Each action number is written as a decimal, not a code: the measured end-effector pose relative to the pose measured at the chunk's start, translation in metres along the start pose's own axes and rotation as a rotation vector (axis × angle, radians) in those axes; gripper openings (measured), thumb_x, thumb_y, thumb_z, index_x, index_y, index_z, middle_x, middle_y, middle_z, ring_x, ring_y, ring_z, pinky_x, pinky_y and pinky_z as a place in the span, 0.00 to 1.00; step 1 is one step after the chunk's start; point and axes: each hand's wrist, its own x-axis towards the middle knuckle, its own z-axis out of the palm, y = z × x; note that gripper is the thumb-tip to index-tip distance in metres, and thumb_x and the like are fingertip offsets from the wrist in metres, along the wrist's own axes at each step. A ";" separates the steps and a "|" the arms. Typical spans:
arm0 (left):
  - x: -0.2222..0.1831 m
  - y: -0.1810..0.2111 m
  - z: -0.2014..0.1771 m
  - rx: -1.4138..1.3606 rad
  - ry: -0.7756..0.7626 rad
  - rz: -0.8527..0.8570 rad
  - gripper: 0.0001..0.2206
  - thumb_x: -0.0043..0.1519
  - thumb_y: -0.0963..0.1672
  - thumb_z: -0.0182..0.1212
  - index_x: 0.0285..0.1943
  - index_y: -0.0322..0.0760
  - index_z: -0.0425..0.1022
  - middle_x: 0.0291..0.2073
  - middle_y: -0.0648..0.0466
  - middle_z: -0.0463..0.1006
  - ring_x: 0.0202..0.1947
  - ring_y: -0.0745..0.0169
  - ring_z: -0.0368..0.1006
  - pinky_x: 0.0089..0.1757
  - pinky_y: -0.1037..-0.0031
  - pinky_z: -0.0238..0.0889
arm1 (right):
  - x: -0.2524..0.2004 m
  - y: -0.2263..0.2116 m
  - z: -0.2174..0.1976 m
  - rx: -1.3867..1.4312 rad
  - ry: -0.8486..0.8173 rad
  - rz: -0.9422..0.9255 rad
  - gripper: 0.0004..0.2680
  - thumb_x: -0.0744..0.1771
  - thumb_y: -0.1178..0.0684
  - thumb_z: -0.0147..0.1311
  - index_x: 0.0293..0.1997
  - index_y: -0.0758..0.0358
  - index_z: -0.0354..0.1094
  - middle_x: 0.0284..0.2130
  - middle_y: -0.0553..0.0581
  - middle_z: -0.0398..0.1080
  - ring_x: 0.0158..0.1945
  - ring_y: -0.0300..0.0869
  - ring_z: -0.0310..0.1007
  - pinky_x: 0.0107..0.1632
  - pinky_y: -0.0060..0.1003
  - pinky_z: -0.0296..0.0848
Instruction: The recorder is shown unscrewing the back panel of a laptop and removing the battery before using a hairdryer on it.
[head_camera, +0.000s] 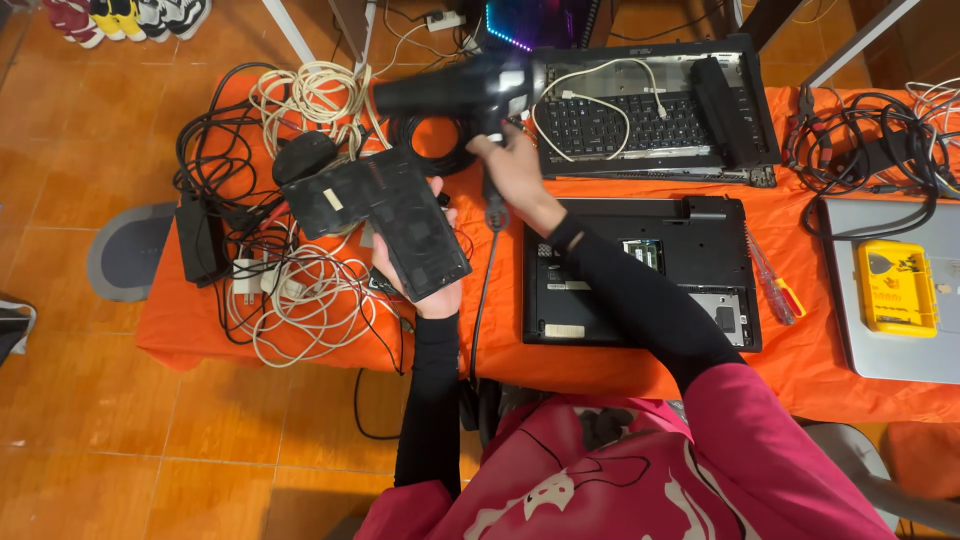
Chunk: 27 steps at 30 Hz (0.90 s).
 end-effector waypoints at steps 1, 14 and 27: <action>-0.001 -0.002 -0.009 -0.064 -0.014 0.019 0.32 0.73 0.56 0.43 0.81 0.33 0.56 0.71 0.35 0.66 0.63 0.45 0.71 0.56 0.61 0.69 | -0.006 -0.006 -0.004 0.121 0.014 -0.024 0.09 0.64 0.56 0.61 0.45 0.66 0.70 0.25 0.49 0.69 0.26 0.35 0.65 0.30 0.32 0.63; -0.011 -0.002 -0.015 0.170 -0.163 -0.153 0.32 0.63 0.51 0.56 0.77 0.40 0.54 0.69 0.41 0.64 0.52 0.39 0.76 0.52 0.53 0.73 | -0.141 -0.106 -0.118 0.505 -0.058 0.152 0.08 0.66 0.60 0.53 0.46 0.64 0.59 0.23 0.53 0.62 0.20 0.38 0.63 0.26 0.35 0.67; -0.015 -0.019 -0.024 0.304 -0.121 -0.427 0.33 0.73 0.59 0.37 0.73 0.29 0.61 0.44 0.42 0.79 0.46 0.54 0.79 0.47 0.65 0.74 | -0.224 -0.083 -0.152 0.247 0.086 0.101 0.03 0.65 0.62 0.52 0.38 0.67 0.61 0.19 0.52 0.62 0.18 0.38 0.64 0.22 0.34 0.67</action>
